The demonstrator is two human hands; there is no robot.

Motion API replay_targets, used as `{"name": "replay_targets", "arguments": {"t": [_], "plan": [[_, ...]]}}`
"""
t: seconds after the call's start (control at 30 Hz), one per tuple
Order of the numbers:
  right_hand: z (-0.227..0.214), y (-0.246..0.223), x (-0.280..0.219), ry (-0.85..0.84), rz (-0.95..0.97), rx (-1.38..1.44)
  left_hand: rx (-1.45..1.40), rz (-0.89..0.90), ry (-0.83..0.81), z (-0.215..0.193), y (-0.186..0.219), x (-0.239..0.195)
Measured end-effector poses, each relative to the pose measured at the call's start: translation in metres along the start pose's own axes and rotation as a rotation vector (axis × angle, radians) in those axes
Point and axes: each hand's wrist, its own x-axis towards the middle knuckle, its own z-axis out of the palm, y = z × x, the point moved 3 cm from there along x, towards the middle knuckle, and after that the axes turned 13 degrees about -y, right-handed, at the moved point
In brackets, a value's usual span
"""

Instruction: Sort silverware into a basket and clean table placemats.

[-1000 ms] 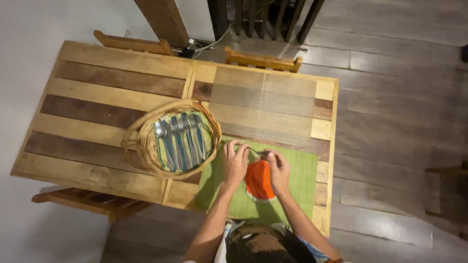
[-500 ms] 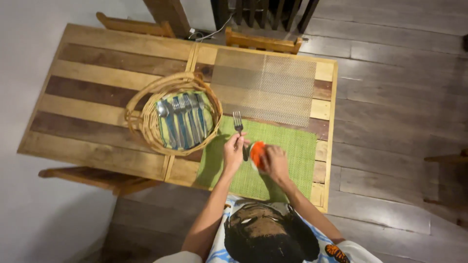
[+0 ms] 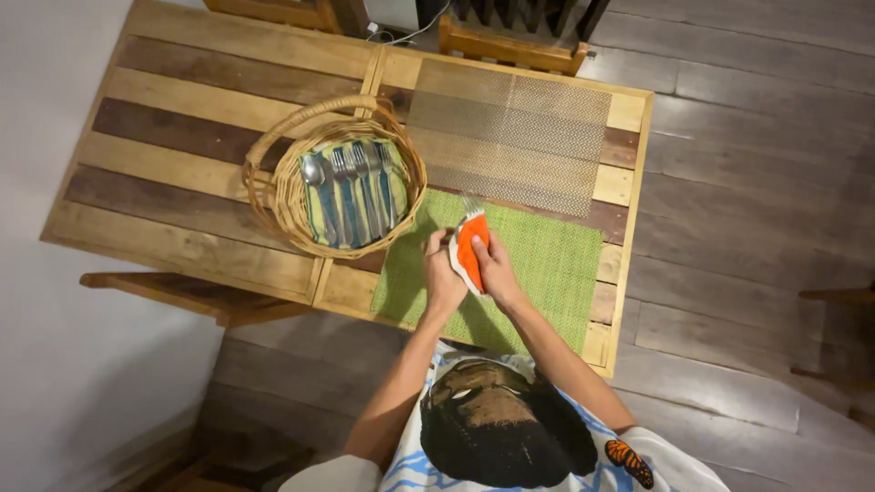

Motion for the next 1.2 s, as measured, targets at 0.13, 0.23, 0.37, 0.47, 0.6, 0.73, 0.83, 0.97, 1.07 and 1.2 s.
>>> {"name": "replay_targets", "arguments": {"t": [0.13, 0.23, 0.37, 0.47, 0.6, 0.73, 0.83, 0.97, 1.07, 1.2], "plan": [[0.003, -0.005, 0.005, 0.007, 0.044, 0.029, -0.564, -0.342, -0.127, 0.044, -0.048, -0.035], [0.004, -0.009, 0.004, 0.041, 0.07, -0.277, -0.558, -0.71, -0.159, 0.055, -0.058, -0.049], [-0.002, -0.019, 0.0, 0.009, 0.056, -0.278, -0.851, -0.572, 0.061, 0.034, -0.053, -0.028], [0.002, -0.026, -0.005, -0.032, -0.017, -0.408, -0.916, -0.516, -0.106, 0.042, -0.065, -0.024], [0.013, -0.039, -0.016, -0.084, 0.029, -0.65, -1.02, -0.651, -0.151, 0.015, -0.033, 0.005], [0.01, -0.013, -0.02, -0.105, -0.024, -0.353, -1.283, -0.567, -0.179, 0.025, -0.055, 0.005], [0.001, 0.0, -0.015, -0.109, 0.06, -0.271, -1.324, -0.534, -0.265, 0.028, -0.056, 0.0], [0.004, -0.02, -0.017, -0.184, 0.15, -0.364, -1.18, -0.603, -0.164, 0.033, -0.059, -0.003], [0.005, -0.03, -0.018, -0.21, 0.179, -0.482, -1.125, -0.634, -0.079, 0.016, -0.06, 0.008], [0.006, -0.031, -0.024, -0.28, 0.165, -0.55, -1.217, -0.519, 0.001, 0.011, -0.084, 0.009]]}}
